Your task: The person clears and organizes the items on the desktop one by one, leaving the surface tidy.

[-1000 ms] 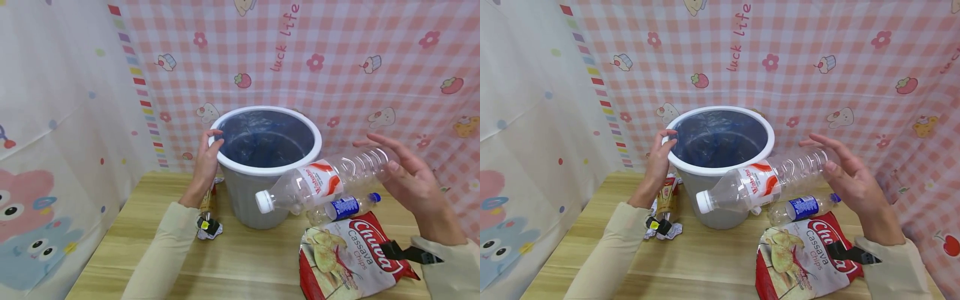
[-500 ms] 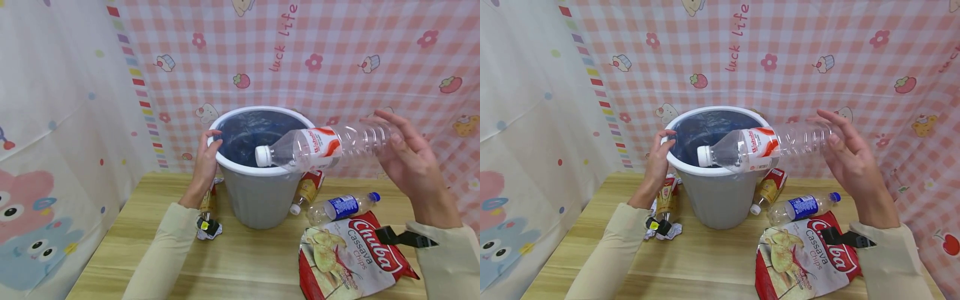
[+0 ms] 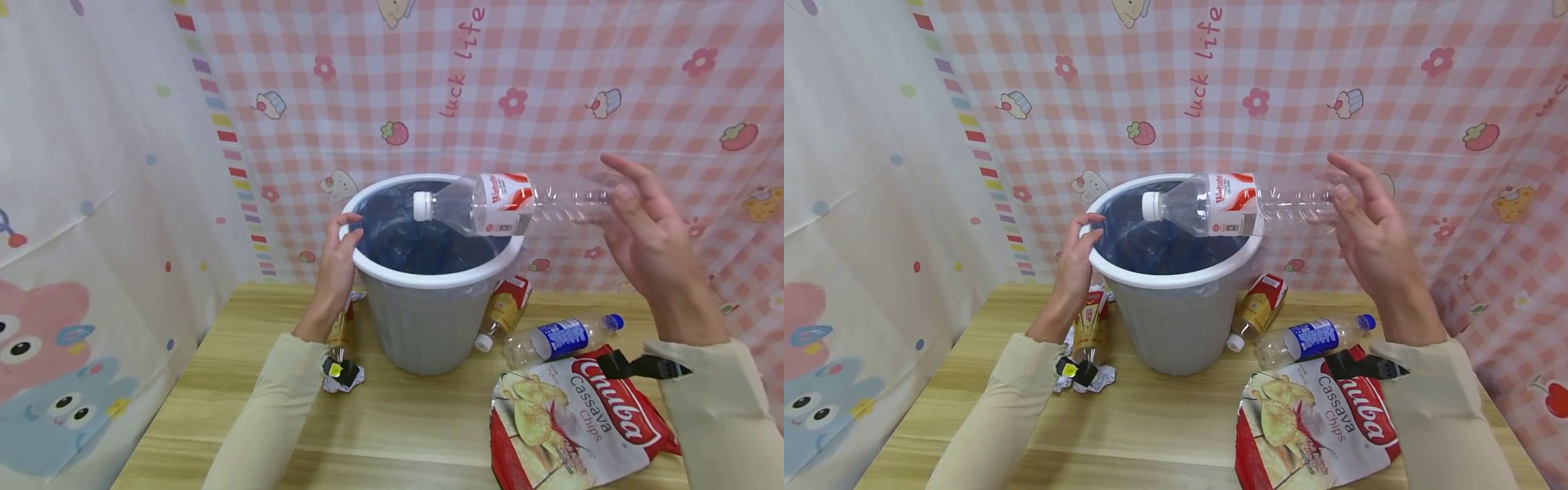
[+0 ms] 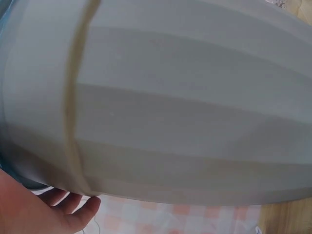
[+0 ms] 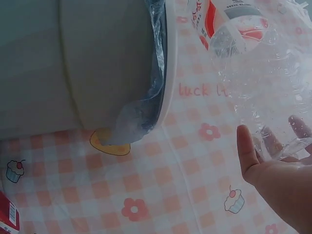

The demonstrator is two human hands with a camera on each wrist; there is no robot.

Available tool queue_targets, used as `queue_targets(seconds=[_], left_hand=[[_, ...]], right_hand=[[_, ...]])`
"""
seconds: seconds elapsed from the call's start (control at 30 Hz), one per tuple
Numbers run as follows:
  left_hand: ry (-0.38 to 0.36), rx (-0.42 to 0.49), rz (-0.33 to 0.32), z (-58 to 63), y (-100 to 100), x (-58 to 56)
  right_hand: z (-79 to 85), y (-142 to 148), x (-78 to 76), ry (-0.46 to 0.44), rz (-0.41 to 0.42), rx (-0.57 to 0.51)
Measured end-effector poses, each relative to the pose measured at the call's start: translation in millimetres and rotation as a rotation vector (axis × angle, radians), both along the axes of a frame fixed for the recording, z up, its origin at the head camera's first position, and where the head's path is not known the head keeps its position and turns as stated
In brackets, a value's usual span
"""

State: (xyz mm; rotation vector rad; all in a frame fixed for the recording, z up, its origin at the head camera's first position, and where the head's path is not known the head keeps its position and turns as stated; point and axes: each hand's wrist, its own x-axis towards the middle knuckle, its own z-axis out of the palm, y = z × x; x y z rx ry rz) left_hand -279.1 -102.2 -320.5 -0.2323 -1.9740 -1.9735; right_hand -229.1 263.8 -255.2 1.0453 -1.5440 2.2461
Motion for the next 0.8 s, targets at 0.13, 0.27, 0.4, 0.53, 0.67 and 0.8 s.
queue_targets(seconds=[0.13, 0.27, 0.4, 0.53, 0.67, 0.8], left_hand=[[-0.003, 0.003, -0.002, -0.1, 1.1, -0.4], [-0.005, 0.009, 0.005, -1.2, 0.9, -1.3], [-0.008, 0.007, 0.007, -1.4, 0.5, -0.6], [-0.009, 0.007, 0.007, -1.2, 0.8, 0.7], [-0.007, 0.012, 0.005, -1.7, 1.1, 0.8], [0.000, 0.007, 0.007, -2.0, 0.6, 0.4]], right_hand=[[3.6, -5.5, -4.4, -0.044, -0.053, 0.029], [8.6, -12.9, -8.9, -0.072, -0.081, 0.072], [10.1, -19.2, -13.6, -0.085, -0.090, 0.114], [10.9, -23.4, -17.2, -0.129, -0.144, 0.181], [12.5, -27.8, -19.2, -0.153, -0.248, 0.290], [14.8, -34.4, -21.7, -0.162, -0.337, 0.399]])
